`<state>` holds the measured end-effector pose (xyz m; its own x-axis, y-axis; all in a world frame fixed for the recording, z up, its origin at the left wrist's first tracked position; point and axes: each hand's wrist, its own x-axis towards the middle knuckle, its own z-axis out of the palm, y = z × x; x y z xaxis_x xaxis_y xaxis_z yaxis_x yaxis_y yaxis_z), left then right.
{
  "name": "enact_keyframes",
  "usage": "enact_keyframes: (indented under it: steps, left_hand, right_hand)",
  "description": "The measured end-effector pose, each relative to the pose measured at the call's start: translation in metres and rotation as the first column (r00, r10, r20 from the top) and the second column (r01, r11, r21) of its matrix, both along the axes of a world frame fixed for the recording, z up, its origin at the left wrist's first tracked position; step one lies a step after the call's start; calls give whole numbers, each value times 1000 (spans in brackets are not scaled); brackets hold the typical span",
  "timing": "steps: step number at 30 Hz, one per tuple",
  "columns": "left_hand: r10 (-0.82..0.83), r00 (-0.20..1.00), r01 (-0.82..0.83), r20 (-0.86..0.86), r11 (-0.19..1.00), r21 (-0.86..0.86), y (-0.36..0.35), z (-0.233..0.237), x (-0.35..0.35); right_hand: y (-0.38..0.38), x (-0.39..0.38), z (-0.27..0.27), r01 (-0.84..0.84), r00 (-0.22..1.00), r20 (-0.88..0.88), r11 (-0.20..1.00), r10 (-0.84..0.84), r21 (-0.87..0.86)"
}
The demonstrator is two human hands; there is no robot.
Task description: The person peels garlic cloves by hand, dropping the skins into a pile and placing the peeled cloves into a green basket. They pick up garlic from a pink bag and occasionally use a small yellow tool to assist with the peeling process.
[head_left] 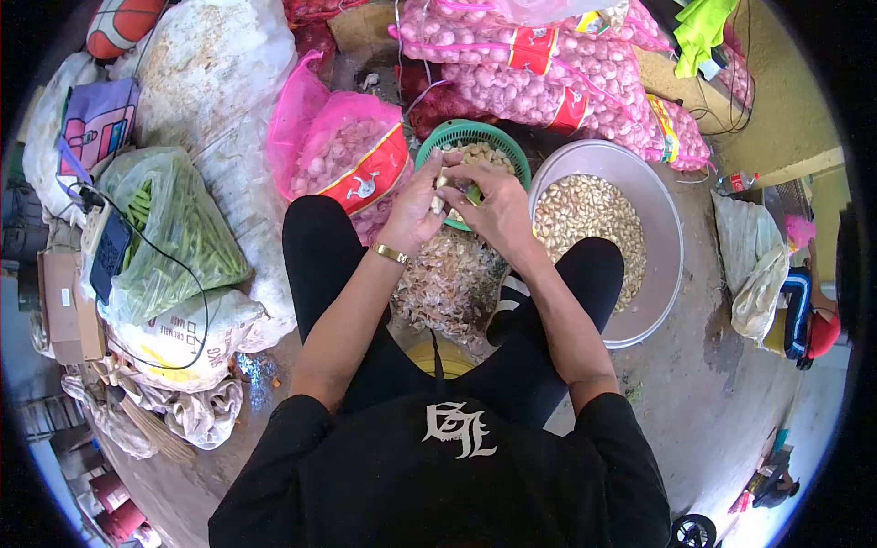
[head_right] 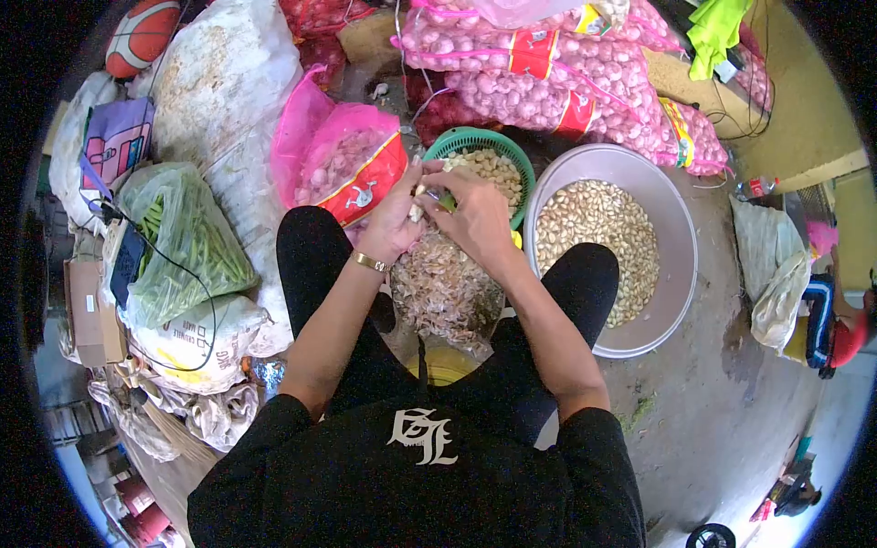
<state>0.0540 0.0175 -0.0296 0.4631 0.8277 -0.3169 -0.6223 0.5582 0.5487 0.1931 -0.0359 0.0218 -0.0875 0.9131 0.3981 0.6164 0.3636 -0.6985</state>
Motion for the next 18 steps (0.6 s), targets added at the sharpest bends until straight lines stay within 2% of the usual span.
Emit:
enact_keyframes:
  steps: [2,4,8,10,11,13,14,16,18]
  left_hand:
    - [-12,998,13,63,1000,-10,2,-5,-13]
    - [-151,960,134,237,987,90,3,-6,-27]
    - [-7,992,11,123,999,-32,-3,1,-31]
    - [71,997,-71,-3,995,-72,-7,7,-36]
    - [75,997,-75,-1,995,-73,-7,8,-39]
    - [27,987,-30,156,999,12,-8,8,-44]
    - [31,987,-33,156,999,12,-8,7,-45]
    - [38,989,-41,140,999,17,-8,8,-47]
    - [1,997,-6,77,998,61,-11,16,-51]
  right_hand:
    - [2,-5,0,-12,999,-47,999,11,-30]
    - [4,-7,3,-34,999,13,999,35,-40]
    - [13,-8,-6,-85,996,-18,996,85,-10]
    - [11,-11,1,-132,973,-216,959,78,-249]
    - [13,-11,-2,-136,973,-215,959,82,-250]
    - [17,-11,-8,-184,939,-327,958,104,-221]
    - [18,-9,-10,-187,939,-327,957,107,-222]
    - [20,-7,-8,-174,918,-397,921,24,-347]
    - [21,-6,-8,-187,902,-431,930,35,-316]
